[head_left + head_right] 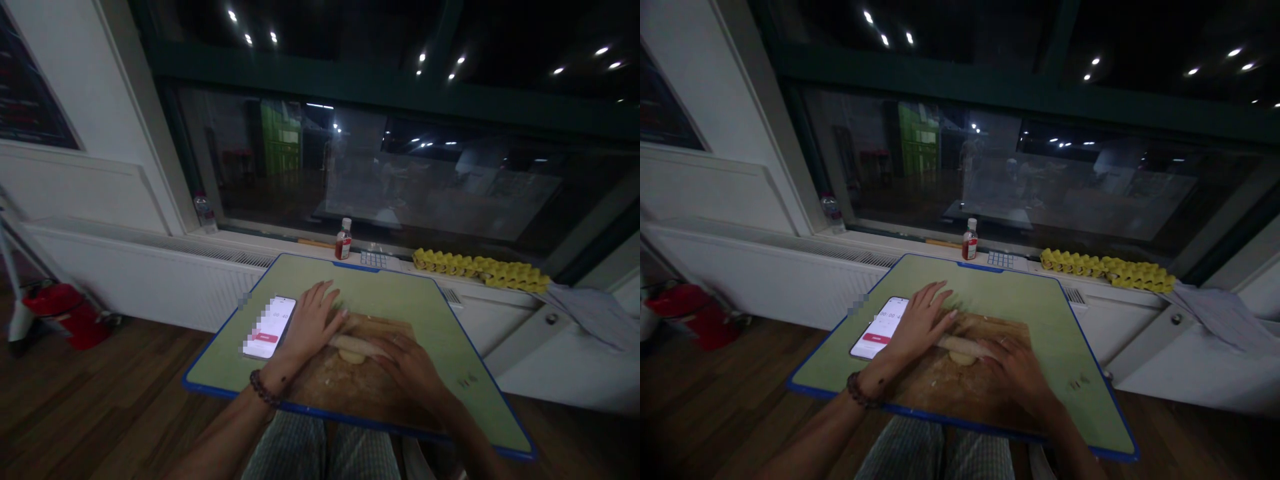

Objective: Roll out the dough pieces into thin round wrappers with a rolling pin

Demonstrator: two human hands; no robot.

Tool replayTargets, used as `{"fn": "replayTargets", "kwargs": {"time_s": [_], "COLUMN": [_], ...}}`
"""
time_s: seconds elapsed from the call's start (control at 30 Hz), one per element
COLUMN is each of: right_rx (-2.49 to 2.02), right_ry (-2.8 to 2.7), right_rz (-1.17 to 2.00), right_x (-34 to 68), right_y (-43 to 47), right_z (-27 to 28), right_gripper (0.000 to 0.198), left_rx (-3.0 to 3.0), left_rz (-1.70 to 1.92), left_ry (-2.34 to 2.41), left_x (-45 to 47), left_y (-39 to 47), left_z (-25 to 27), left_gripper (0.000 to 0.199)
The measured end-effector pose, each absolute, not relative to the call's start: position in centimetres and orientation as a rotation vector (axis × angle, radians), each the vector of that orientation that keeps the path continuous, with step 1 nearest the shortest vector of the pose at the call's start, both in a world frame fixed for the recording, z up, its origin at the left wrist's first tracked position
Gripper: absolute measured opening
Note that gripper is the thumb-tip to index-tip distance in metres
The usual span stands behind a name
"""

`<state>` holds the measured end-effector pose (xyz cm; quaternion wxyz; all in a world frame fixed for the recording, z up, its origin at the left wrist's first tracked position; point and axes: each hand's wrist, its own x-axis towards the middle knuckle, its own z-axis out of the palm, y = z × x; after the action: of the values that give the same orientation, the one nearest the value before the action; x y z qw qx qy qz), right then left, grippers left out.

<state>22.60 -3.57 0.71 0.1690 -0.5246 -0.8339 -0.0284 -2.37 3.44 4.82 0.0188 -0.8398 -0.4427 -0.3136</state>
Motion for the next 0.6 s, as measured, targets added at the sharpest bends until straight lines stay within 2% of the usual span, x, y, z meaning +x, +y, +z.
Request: {"fn": "replayTargets", "kwargs": {"time_s": [0.23, 0.47, 0.6], "right_rx": [-1.505, -1.751, -1.851], "right_ry": [-2.316, -2.246, -2.323], "right_rz": [0.065, -0.253, -0.298], "right_x": [23.1, 21.8, 21.5], "right_y": [-1.9, -0.2, 0.4], "right_z": [1.2, 0.0, 0.3], "right_gripper": [0.038, 0.042, 0.040], "left_rx": [-2.848, -2.792, -2.785], "left_rz": [-0.641, -0.559, -0.507], "left_ry": [-1.602, -1.708, -1.750], "left_x": [-2.1, -1.6, -1.2], "left_y": [4.3, 5.9, 7.2], "left_z": [2.1, 1.7, 1.8], "left_gripper": [0.034, 0.038, 0.040]}}
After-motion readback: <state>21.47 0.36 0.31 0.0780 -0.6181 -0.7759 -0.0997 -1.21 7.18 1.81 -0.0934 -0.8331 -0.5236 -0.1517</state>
